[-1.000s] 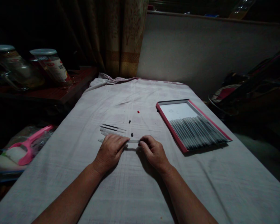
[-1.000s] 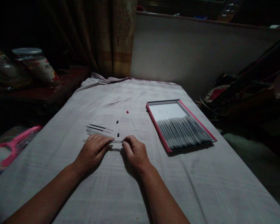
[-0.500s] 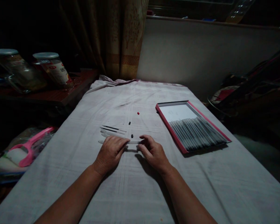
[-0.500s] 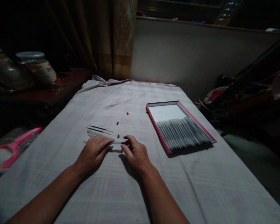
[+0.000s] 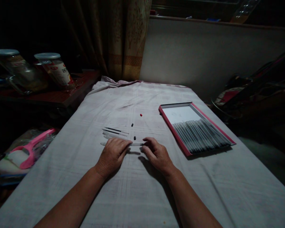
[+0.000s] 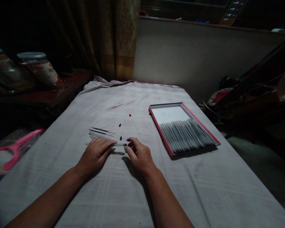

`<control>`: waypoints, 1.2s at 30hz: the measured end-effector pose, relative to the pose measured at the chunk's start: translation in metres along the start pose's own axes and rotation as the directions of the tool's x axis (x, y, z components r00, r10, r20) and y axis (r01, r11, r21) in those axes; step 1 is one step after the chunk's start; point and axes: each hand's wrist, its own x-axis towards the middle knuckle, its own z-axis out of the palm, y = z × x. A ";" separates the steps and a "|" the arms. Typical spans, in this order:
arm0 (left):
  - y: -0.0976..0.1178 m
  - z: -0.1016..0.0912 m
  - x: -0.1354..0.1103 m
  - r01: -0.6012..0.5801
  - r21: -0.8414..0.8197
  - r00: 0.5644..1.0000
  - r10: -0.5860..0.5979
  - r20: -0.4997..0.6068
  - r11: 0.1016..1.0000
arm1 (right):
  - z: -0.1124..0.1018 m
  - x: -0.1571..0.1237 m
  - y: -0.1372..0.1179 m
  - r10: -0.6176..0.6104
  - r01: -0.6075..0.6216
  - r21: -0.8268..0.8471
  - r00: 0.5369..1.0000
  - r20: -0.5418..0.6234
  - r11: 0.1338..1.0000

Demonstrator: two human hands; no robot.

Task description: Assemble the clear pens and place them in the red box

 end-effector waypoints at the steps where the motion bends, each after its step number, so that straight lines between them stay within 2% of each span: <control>1: 0.000 0.000 0.000 -0.001 -0.001 1.000 0.001 0.001 1.000 | 0.000 0.000 0.000 -0.005 0.005 0.003 1.000 -0.003 1.000; 11: 0.000 0.001 0.000 -0.003 -0.002 1.000 0.003 0.016 1.000 | 0.001 0.000 0.001 -0.052 0.052 -0.047 0.999 0.009 0.998; 18: 0.001 0.002 0.000 0.003 -0.029 1.000 -0.003 0.000 1.000 | 0.000 -0.001 0.000 -0.005 0.006 -0.031 0.999 0.044 1.000; 22: 0.002 0.002 0.000 -0.006 -0.029 1.000 0.006 -0.001 1.000 | -0.001 -0.001 -0.002 -0.049 0.051 -0.048 0.998 0.049 0.998; 25: -0.004 -0.003 0.001 0.009 -0.010 1.000 -0.009 -0.007 1.000 | -0.004 0.001 0.000 -0.035 0.035 0.005 0.999 0.007 0.999; 28: -0.013 -0.011 0.001 0.048 0.024 0.997 -0.046 -0.068 0.999 | -0.007 0.003 0.005 0.050 -0.042 0.128 0.997 -0.059 0.991; 32: -0.019 -0.016 0.002 0.050 0.023 0.993 -0.047 -0.104 0.999 | -0.003 0.003 0.009 0.164 -0.146 0.345 0.986 -0.023 0.927; 34: -0.019 -0.016 0.002 0.040 0.017 0.996 -0.038 -0.075 0.999 | 0.000 0.003 0.008 0.177 -0.166 0.367 0.984 0.003 0.915; 36: -0.021 -0.017 0.003 0.063 0.026 0.995 -0.060 -0.075 0.998 | 0.000 0.004 0.008 0.172 -0.156 0.323 0.985 -0.022 0.933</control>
